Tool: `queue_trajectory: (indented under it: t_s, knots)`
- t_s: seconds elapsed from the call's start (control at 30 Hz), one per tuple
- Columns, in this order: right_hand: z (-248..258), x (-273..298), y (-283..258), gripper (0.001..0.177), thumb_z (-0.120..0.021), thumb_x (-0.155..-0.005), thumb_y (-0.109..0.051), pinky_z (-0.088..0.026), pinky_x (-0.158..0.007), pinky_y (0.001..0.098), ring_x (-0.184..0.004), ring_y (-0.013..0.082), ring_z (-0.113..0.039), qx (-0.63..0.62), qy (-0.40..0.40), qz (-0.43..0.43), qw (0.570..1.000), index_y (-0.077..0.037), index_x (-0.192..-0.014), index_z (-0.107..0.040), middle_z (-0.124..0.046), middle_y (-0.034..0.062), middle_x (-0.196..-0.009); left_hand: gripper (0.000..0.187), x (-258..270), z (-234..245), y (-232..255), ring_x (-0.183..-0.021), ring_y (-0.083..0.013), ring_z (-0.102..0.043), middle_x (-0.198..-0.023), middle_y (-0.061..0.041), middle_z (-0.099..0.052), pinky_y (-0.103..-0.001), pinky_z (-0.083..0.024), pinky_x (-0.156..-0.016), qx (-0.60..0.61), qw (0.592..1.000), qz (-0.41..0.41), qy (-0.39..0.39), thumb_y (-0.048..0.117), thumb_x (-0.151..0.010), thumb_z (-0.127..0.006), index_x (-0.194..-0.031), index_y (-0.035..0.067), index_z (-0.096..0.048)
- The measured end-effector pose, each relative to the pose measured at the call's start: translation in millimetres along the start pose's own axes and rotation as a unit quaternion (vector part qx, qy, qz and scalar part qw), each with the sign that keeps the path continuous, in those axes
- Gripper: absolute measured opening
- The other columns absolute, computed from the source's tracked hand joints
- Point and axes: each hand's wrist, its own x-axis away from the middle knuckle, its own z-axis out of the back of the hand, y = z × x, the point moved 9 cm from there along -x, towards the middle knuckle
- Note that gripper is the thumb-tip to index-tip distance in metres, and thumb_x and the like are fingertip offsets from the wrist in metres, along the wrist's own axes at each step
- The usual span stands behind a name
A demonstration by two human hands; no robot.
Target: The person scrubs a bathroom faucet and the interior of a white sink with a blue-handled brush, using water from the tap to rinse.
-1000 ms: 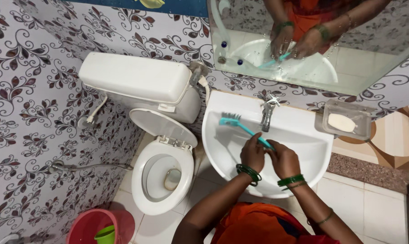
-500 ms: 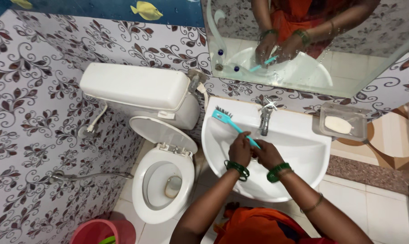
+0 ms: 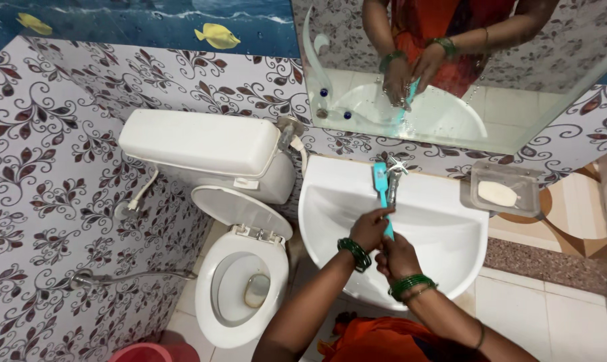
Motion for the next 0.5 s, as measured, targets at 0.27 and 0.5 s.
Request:
queue_trajectory:
  t_s: [0.27,0.5]
  knots:
    - [-47,-51,-14,0.014,-0.049,-0.103,-0.022,-0.026,-0.037,0.0249,-0.047,0.0078,-0.037,0.039,-0.142,-0.036,0.988,-0.013,-0.093,-0.051,-0.049,-0.0016,-0.07,0.039,-27,56,-17,-0.054,-0.0131,-0.065,-0.075,-0.008,-0.071,-0.032,-0.056,-0.056,0.077,0.992,-0.003,0.104,0.018,-0.099,-0.057,-0.137,0.018,-0.066]
    - [-72,-65,2,0.015,-0.046,-0.103,-0.024,-0.025,-0.037,0.0252,-0.045,0.0077,-0.036,0.146,-0.194,-0.067,0.968,-0.014,-0.094,-0.054,-0.052,-0.0017,-0.072,0.04,-11,100,-24,-0.068,-0.0165,-0.07,-0.081,-0.009,-0.075,-0.038,-0.056,-0.068,0.006,0.972,-0.071,0.225,0.019,-0.095,-0.065,-0.134,0.015,-0.07]
